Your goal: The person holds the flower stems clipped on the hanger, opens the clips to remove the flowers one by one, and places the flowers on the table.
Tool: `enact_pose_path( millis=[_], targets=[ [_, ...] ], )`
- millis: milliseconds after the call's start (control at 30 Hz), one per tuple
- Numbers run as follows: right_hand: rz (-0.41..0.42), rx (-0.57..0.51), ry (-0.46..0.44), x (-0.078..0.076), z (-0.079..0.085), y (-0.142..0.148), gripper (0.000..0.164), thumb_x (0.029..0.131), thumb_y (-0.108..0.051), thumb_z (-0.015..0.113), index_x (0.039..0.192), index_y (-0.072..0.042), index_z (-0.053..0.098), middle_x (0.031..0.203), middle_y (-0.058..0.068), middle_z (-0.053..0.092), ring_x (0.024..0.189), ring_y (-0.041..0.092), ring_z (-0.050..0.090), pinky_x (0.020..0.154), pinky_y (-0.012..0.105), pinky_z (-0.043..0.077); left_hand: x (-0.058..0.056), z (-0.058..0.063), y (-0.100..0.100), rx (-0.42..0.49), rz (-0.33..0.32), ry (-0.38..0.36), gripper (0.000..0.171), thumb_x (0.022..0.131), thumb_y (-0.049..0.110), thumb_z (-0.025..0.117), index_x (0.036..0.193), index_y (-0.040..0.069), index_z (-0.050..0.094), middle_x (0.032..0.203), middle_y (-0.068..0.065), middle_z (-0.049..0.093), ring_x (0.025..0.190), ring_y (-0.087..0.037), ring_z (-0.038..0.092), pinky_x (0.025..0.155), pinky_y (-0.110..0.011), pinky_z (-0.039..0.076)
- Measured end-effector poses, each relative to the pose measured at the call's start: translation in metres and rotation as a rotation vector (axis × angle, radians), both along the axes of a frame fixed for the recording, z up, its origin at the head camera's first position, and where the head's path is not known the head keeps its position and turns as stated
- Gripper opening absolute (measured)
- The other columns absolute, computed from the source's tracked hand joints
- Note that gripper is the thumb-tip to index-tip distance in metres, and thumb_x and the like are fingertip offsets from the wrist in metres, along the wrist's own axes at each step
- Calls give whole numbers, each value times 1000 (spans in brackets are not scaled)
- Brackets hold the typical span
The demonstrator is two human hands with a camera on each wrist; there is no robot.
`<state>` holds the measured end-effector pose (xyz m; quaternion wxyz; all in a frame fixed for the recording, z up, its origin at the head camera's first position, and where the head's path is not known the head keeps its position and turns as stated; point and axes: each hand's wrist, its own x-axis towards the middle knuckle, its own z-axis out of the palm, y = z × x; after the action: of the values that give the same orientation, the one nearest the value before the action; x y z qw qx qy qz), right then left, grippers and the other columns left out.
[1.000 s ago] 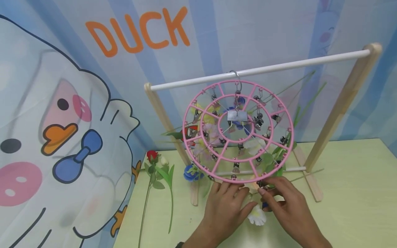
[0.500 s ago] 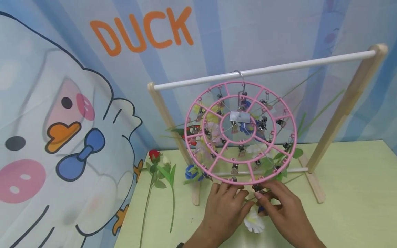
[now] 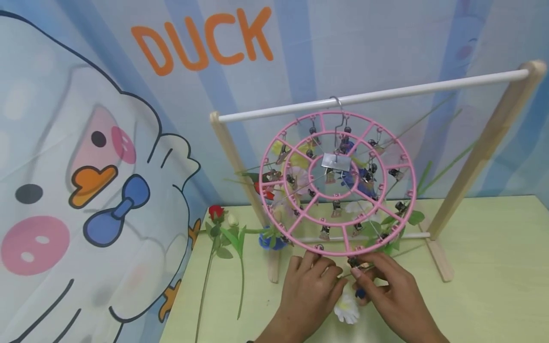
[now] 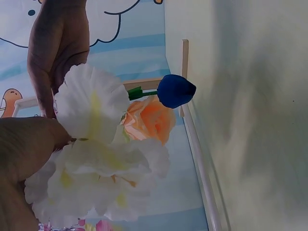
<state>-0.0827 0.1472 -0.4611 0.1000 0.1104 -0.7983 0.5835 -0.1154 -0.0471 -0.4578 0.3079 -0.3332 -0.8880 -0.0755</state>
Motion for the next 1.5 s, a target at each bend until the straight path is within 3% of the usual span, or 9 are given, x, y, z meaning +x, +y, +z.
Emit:
enact_pose_path(
  millis=[433, 567, 800, 900, 1233, 1500],
  targets=[
    [55, -71, -69, -2, 4, 5, 24, 105, -14, 67, 128, -15, 68, 112, 8, 76, 78, 11, 76, 57, 35, 62, 3, -2, -4, 12, -17, -34, 11, 95, 33, 81, 85, 29, 78, 87, 18, 74, 96, -9, 59, 77, -27, 35],
    [70, -98, -43, -3, 2, 6, 23, 104, -10, 67, 127, -13, 68, 111, 11, 71, 74, 14, 76, 52, 35, 60, 4, -1, -4, 19, -23, -44, 10, 93, 32, 82, 84, 29, 78, 86, 18, 74, 95, -9, 58, 78, -27, 35],
    [132, -145, -12, -4, -6, 6, 28, 105, -5, 63, 133, -10, 64, 81, 6, 71, 58, 16, 68, 43, 34, 55, 3, -1, -4, 33, -47, -27, 10, 89, 28, 85, 83, 27, 77, 83, 17, 73, 93, -9, 58, 78, -28, 36],
    [141, -153, 2, -5, -8, 4, 30, 105, -3, 63, 134, -8, 63, 76, 5, 71, 57, 16, 67, 43, 34, 54, 2, -1, -4, 31, -44, -28, 10, 91, 27, 84, 82, 27, 77, 83, 16, 72, 92, -9, 58, 78, -29, 36],
    [117, -168, 33, -5, -12, -1, 23, 106, -1, 61, 128, -4, 64, 67, 0, 66, 49, 14, 63, 42, 32, 53, 3, -3, -6, 15, -47, -37, 11, 87, 26, 88, 81, 26, 78, 83, 15, 73, 91, -9, 58, 80, -29, 38],
    [78, -189, 65, -5, -11, -1, 26, 104, 4, 60, 130, -1, 63, 64, 1, 68, 48, 13, 63, 42, 31, 53, 4, -9, -10, -75, -54, -38, 11, 88, 30, 86, 81, 27, 78, 85, 17, 74, 93, -8, 59, 81, -29, 38]
  ],
)
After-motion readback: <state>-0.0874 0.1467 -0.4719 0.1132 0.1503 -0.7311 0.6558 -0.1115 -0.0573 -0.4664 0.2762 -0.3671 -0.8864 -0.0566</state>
